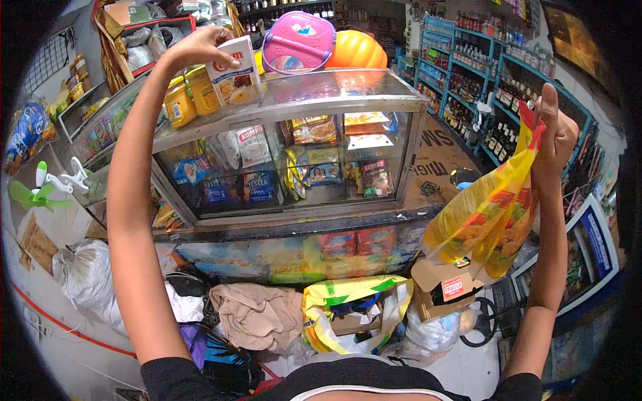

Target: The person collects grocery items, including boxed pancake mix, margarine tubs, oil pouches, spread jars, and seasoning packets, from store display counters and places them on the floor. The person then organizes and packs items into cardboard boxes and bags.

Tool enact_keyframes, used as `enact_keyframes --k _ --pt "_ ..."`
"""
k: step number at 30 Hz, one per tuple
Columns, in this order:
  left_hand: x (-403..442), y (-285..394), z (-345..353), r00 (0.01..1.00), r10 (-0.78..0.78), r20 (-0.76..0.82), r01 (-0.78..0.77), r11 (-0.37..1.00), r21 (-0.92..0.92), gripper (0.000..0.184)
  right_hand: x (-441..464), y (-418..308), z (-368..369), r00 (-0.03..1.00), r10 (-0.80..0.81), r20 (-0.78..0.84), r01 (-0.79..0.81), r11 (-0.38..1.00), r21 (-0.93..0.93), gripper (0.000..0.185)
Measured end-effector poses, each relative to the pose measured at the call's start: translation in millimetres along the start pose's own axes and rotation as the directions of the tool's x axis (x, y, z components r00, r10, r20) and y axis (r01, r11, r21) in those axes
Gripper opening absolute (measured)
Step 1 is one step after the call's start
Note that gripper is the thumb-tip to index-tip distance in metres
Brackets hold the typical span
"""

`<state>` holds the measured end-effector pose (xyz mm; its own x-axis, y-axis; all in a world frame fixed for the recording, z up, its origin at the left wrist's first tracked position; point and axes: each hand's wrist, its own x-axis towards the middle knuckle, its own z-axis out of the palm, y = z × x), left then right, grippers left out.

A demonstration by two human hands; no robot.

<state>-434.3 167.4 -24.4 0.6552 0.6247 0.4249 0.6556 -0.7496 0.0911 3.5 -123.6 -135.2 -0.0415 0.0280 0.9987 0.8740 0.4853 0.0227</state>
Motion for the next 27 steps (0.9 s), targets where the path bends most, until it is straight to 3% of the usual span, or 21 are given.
enact_keyframes --k 3,5,9,10,11,13,15,17,19,21,23,27 --pt "0 6 -13 0.994 0.051 -0.096 -0.054 0.998 -0.027 0.046 -6 4 -8 0.999 -0.034 0.001 0.034 0.999 0.014 0.049" --pt "0 12 -31 0.974 -0.102 -0.201 0.103 0.995 -0.004 0.046 -10 0 -12 1.000 0.007 0.023 -0.008 0.998 0.057 0.048" --pt "-23 79 -46 0.927 -0.106 -0.361 0.002 0.960 -0.278 0.051 -22 -12 -8 0.994 -0.105 0.022 0.105 0.994 -0.023 0.046" --pt "-23 87 -49 0.926 -0.262 -0.272 0.208 0.955 -0.210 0.040 -23 -16 -1 0.989 -0.150 0.002 0.150 0.989 -0.003 0.046" --pt "-23 96 -43 0.937 -0.278 -0.213 0.232 0.948 -0.217 0.038 -24 -19 5 0.980 -0.198 -0.019 0.198 0.980 0.019 0.047" --pt "-27 122 -24 0.943 -0.318 -0.099 0.291 0.931 -0.222 0.033 -32 -30 8 0.991 -0.135 0.005 0.135 0.990 0.037 0.045" --pt "-25 131 9 0.995 -0.063 -0.071 0.057 0.994 -0.092 0.047 -38 -40 12 0.991 -0.137 0.002 0.136 0.989 0.061 0.045" --pt "-38 167 40 0.994 0.050 -0.100 -0.070 0.977 -0.203 0.045 -47 -47 18 0.998 -0.052 0.033 0.047 0.990 0.134 0.044" --pt "-43 192 70 0.951 0.177 -0.254 -0.228 0.955 -0.189 0.047 -56 -51 26 0.998 -0.007 0.058 -0.005 0.980 0.198 0.043" --pt "-47 218 95 0.912 0.215 -0.351 -0.306 0.924 -0.228 0.049 -64 -58 35 0.995 0.036 0.094 -0.061 0.959 0.276 0.043" --pt "-51 238 109 0.913 0.194 -0.358 -0.273 0.944 -0.186 0.052 -68 -67 42 0.990 0.058 0.132 -0.098 0.942 0.321 0.042" --pt "-60 258 119 0.834 0.408 -0.371 -0.534 0.765 -0.361 0.049 -71 -87 52 0.975 0.141 0.172 -0.193 0.922 0.337 0.037"
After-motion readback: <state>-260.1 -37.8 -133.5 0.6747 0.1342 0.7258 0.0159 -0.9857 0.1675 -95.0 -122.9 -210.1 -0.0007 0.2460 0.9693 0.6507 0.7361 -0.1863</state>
